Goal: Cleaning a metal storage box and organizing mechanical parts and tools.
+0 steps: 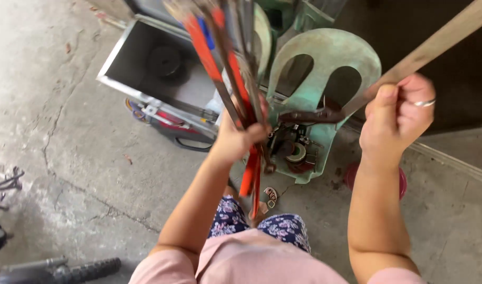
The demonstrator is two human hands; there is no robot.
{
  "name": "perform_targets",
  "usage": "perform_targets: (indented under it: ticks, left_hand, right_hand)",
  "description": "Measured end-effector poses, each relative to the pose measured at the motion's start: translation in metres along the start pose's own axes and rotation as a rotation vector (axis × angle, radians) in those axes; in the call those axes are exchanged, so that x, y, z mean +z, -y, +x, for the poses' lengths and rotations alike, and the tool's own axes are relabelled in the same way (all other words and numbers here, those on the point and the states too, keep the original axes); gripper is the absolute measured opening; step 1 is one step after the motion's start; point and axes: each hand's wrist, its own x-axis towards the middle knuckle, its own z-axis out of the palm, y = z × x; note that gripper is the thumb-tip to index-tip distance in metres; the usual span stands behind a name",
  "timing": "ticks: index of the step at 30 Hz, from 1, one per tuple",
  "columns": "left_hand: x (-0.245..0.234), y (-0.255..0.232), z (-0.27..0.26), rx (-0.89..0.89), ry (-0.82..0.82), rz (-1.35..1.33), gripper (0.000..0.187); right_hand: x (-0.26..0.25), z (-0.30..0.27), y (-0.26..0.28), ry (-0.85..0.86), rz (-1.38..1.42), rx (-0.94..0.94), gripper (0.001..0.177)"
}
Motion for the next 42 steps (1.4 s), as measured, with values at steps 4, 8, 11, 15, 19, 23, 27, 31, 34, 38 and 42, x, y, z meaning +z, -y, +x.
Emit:
perform_targets:
  ticks: [4,8,11,15,19,23,27,31,34,38,42]
  left_hand:
    - [-0.039,-0.041,0.02,0.168,-0.416,0.021,0.039]
    - [-0.108,-0.044,0.059,0.331,-0.782,0.012,0.047]
    - [-0.168,-0.009,0.092,0.373,-0.921,0.051,0.043]
    - [-0.198,0.025,0.107,0.196,-1.027,0.09,0.037]
    - [-0.199,0.053,0.115,-0.117,-1.155,0.181,0.042]
    - [-0.188,0.075,0.114,-0.491,-1.161,0.219,0.043]
    - [-0.193,0.098,0.124,-0.643,-1.263,0.184,0.048]
    - [-0.203,0.114,0.128,-0.781,-1.337,0.008,0.069]
    - [-0.214,0.141,0.132,-0.85,-1.42,-0.063,0.072]
    - [-0.226,0.159,0.137,-1.095,-1.46,-0.165,0.066]
    - [-0.265,0.274,0.141,-1.164,-1.624,-0.543,0.053]
  right_hand:
    - [0.071,0.026,0.03,0.053,0.032,-0.263,0.016]
    - [0.156,0.037,0.007,0.136,-0.005,-0.38,0.017]
    - [0.22,0.037,-0.015,0.32,0.045,-0.27,0.012]
    - [0.272,0.039,-0.052,0.35,-0.026,-0.194,0.011]
    - [0.312,0.05,-0.092,0.456,-0.384,-0.153,0.01]
    - [0.319,0.048,-0.124,0.522,-0.764,-0.157,0.011]
    - [0.329,0.043,-0.147,0.56,-0.847,-0.043,0.012]
    - [0.341,0.042,-0.166,0.64,-0.904,0.013,0.013]
    - [0.355,0.044,-0.179,0.719,-0.963,0.076,0.013]
    - [0.37,0.048,-0.198,0.845,-1.071,0.22,0.015]
    - [0.38,0.06,-0.235,0.91,-1.098,0.283,0.016]
